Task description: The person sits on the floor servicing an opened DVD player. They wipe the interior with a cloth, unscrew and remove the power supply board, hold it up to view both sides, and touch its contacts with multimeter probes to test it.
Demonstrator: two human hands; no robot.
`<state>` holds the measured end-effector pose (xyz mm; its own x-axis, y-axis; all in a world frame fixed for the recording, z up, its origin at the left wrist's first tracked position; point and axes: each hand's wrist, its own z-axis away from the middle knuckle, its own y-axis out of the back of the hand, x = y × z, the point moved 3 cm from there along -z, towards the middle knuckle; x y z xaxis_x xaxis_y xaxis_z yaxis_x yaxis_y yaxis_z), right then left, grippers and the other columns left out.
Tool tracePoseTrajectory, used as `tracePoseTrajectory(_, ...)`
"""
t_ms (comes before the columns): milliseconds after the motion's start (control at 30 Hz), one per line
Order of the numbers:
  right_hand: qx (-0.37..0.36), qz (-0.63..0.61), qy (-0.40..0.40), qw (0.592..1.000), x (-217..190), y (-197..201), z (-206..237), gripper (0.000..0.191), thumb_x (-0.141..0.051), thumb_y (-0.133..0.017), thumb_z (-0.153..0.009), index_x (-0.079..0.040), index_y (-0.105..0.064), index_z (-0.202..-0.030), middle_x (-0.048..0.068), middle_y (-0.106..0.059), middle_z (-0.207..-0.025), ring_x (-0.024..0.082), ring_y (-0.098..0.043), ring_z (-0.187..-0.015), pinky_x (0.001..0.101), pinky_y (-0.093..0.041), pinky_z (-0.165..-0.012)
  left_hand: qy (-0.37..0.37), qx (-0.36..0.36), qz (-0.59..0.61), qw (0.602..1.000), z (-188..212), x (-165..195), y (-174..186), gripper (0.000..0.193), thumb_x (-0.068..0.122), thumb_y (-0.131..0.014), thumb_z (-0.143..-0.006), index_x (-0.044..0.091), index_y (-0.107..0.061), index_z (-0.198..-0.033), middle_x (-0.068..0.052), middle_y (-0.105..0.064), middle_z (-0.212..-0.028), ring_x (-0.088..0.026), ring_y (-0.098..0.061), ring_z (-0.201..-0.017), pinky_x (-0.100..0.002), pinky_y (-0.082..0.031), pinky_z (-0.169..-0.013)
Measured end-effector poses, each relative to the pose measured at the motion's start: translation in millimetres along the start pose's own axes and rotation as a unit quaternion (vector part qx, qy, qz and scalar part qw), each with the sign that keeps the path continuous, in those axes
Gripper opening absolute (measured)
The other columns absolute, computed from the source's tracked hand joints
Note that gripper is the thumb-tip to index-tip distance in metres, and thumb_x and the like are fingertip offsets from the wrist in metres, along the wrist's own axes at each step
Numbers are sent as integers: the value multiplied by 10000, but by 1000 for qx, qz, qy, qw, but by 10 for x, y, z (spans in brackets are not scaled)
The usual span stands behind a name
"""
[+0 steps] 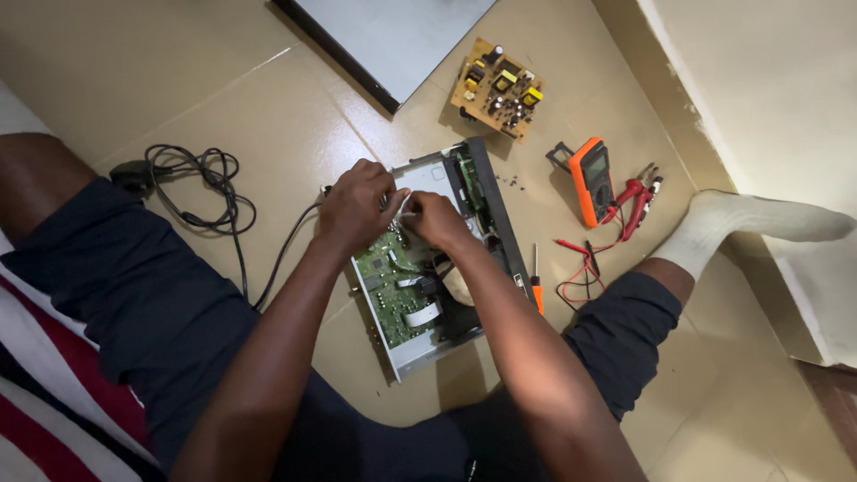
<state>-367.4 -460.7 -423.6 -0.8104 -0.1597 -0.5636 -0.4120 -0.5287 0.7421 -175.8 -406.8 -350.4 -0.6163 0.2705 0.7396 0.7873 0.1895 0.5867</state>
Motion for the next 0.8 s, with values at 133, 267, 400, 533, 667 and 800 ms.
tracePoseTrajectory(133, -30, -6, -37, 999, 97, -28, 1, 231, -237, -799, -805, -52, -745, -934, 139, -770, -886, 266, -746, -821, 361, -567, -771, -11, 8, -13, 1000, -10, 27, 5, 238, 256, -735, -943, 26, -728, -886, -117, -658, -898, -303, -615, -934, -422, -515, -830)
tracePoseTrajectory(267, -31, 6, -40, 999, 117, -15, -25, 225, -246, -804, -797, -70, -757, -929, 128, -767, -889, 267, -746, -826, 364, -570, -772, 4, -7, -6, 1000, -33, 10, -4, 259, 262, -727, -951, 25, -721, -847, -119, -657, -880, -299, -615, -927, -418, -514, -827)
tracePoseTrajectory(400, -20, 53, -40, 998, 94, 98, 72, 224, -232, -814, -770, -80, -763, -926, 133, -759, -913, 290, -733, -858, 392, -561, -777, -3, -10, -8, 1000, -39, -8, -7, 275, 273, -731, -960, 26, -713, -839, -114, -655, -873, -289, -616, -927, -413, -515, -832)
tracePoseTrajectory(533, 10, 54, -11, 998, -11, 236, 201, 225, -237, -772, -812, -72, -745, -963, 155, -755, -920, 317, -732, -868, 411, -560, -776, 10, -26, -18, 999, -25, -18, -18, 308, 289, -741, -958, 41, -702, -779, -110, -654, -863, -285, -617, -920, -413, -514, -825)
tracePoseTrajectory(667, 8, -16, -1, 1000, -144, 258, 281, 248, -266, -723, -852, -72, -724, -1007, 159, -757, -925, 314, -758, -865, 406, -571, -791, 7, -2, -2, 1000, -18, 14, -15, 262, 280, -739, -955, 38, -715, -858, -105, -654, -875, -289, -613, -918, -417, -511, -814)
tracePoseTrajectory(800, -2, 32, -26, 999, -210, 168, 299, 276, -278, -757, -830, -69, -726, -1007, 174, -749, -958, 359, -723, -904, 434, -555, -795, 5, 3, -2, 1000, -28, 33, -20, 261, 278, -743, -950, 40, -709, -846, -107, -657, -891, -293, -617, -932, -422, -512, -810)
